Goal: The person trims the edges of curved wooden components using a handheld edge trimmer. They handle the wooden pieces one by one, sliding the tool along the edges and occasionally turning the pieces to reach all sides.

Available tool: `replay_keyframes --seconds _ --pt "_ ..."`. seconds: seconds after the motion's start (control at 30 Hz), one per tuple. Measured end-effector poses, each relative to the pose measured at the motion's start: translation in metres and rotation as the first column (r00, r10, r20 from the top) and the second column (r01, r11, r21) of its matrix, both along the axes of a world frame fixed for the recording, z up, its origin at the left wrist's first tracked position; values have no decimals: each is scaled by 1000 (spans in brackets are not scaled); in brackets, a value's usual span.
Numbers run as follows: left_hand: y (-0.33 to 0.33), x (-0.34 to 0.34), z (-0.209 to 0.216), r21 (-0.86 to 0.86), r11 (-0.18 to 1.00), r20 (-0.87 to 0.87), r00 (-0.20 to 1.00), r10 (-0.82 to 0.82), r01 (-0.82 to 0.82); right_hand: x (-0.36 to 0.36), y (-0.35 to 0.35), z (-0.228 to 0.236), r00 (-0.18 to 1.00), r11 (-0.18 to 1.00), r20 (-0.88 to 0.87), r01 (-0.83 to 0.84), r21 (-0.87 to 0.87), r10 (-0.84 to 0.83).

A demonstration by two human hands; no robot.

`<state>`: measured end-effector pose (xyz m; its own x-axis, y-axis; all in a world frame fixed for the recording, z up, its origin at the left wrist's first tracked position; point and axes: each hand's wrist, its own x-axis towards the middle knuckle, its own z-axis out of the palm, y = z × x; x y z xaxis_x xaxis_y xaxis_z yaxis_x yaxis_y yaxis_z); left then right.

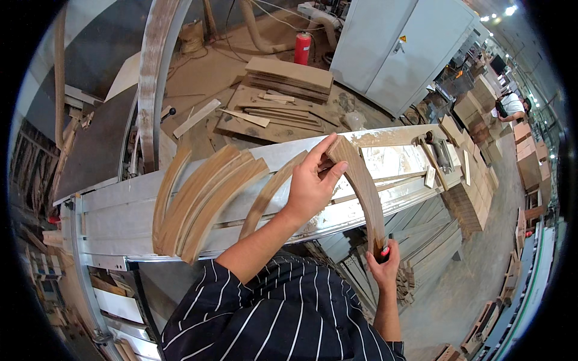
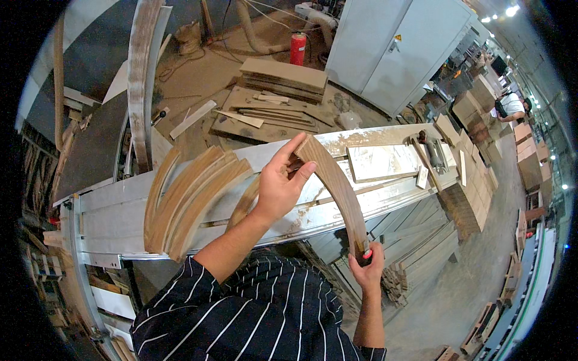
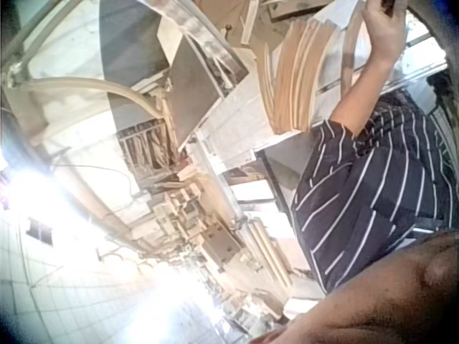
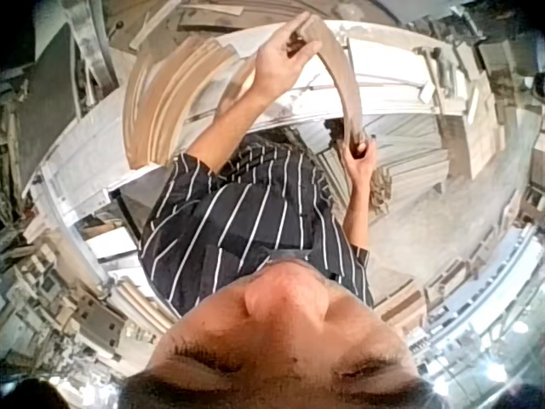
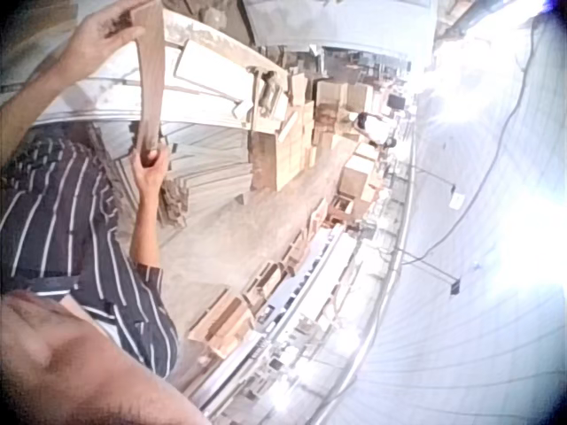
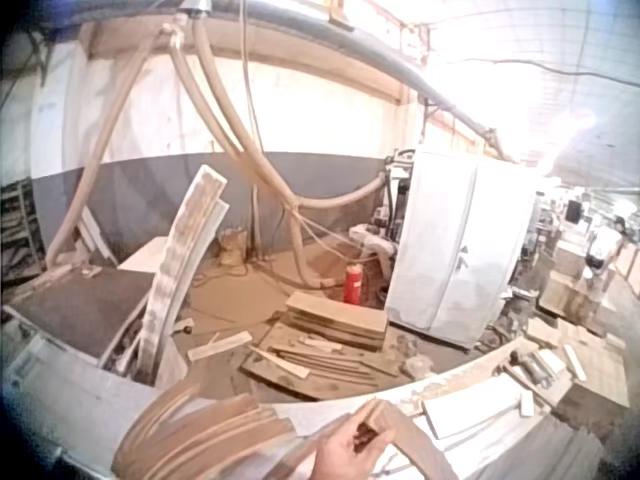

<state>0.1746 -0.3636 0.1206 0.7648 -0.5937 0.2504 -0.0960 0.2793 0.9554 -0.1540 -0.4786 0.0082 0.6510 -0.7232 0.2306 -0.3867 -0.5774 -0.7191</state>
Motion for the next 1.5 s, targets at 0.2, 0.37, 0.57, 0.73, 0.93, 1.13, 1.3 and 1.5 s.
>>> replay_keyframes --seconds 0.2,0.37,0.57,0.73,0.93,1.13,1.3,1.5 --pt "-9 3 -14 -107 993 -28 999 45 -48 4 1 3 1000 1000 6 2 16 -2" --pt "-28 21 -45 37 990 -54 989 136 -134 2 -4 14 989 1000 -148 -3 -26 -1" --pt "-34 56 -81 119 978 -207 959 193 -171 24 -16 41 971 998 -238 -14 66 29" --pt "-38 54 -67 96 985 -381 909 170 -143 26 -13 51 965 974 -262 63 216 -4" --pt "-38 64 -68 186 964 -358 900 247 -191 33 -13 54 951 996 -307 56 74 -31" --pt "-39 68 -68 136 967 -389 886 254 -217 34 -16 58 954 998 -295 55 -7 -55" --pt "-42 76 -72 145 951 -381 872 307 -272 34 -20 60 962 999 -269 35 -23 -40" --pt "-9 134 -103 189 923 -444 809 385 -336 17 -37 73 974 916 -28 223 333 -227"
